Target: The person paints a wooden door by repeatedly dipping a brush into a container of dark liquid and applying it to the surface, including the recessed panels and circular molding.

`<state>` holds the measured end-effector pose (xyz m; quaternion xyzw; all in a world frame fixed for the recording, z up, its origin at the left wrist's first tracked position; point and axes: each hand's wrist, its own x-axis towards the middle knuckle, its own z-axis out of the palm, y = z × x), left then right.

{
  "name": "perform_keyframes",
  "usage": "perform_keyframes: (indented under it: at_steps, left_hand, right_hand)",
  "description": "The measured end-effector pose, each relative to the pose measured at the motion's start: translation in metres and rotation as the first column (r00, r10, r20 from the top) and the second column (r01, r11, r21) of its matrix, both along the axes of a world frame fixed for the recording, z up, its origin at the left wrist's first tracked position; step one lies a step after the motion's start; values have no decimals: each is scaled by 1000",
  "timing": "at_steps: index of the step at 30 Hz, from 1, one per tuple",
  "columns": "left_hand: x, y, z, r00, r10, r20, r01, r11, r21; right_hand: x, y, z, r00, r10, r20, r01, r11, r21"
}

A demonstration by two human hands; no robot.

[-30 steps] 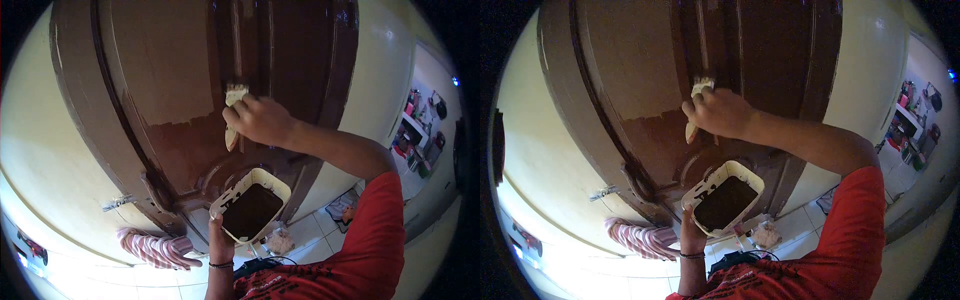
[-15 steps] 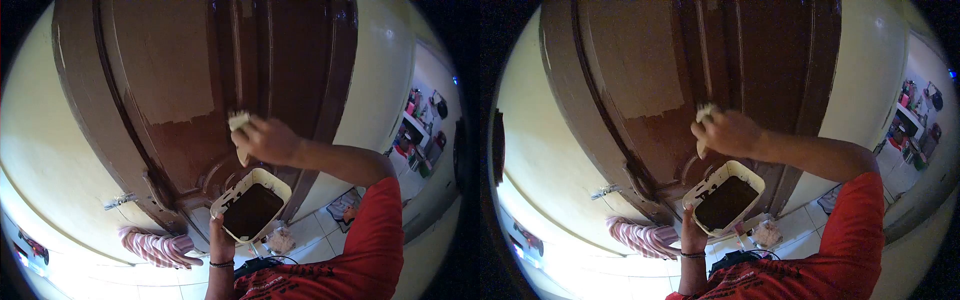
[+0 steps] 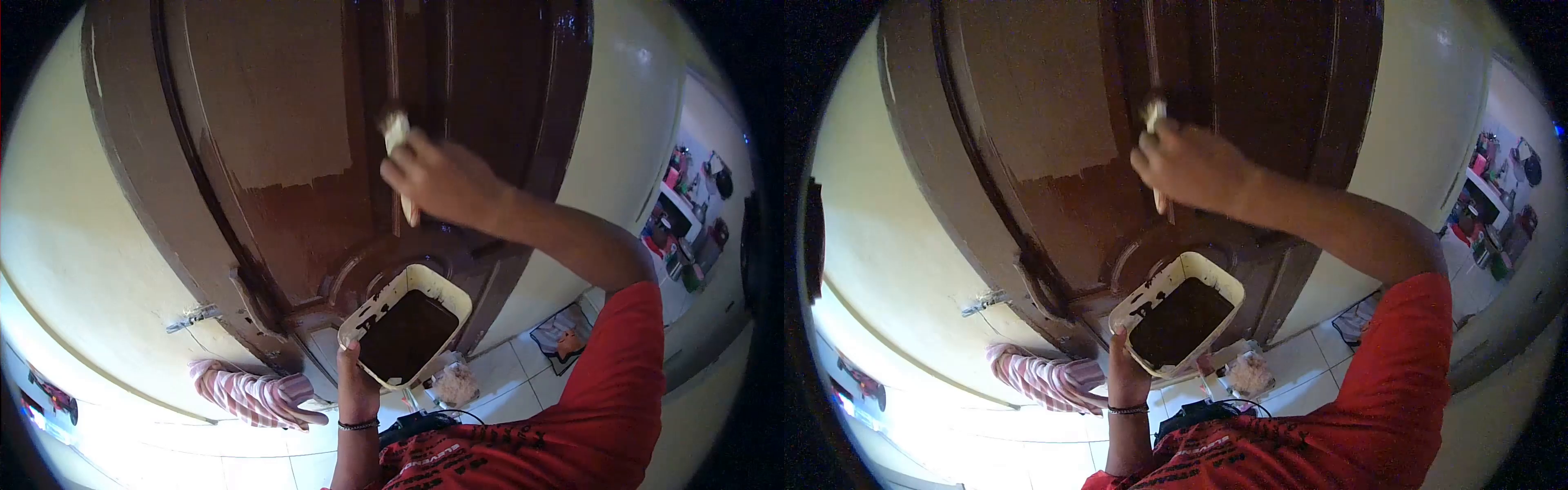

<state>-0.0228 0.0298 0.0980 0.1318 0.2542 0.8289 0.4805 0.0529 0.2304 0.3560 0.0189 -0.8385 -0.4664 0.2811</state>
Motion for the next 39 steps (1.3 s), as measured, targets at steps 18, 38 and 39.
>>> perform_keyframes:
  at_steps: [18, 38, 39]
  left_hand:
    - [0, -2, -6, 1000, 10, 21, -9, 1000, -21]
    - [-1, -7, -1, 994, -12, -105, 6, 999, -52]
    - [-1, -6, -3, 994, -14, -104, 8, 998, -54]
  right_hand:
    - [-10, 16, 103, 910, 226, -348, -262, 963, -59]
    - [4, 5, 0, 862, 330, -384, -433, 873, -222]
    - [2, 7, 20, 800, 388, -457, -507, 845, -169]
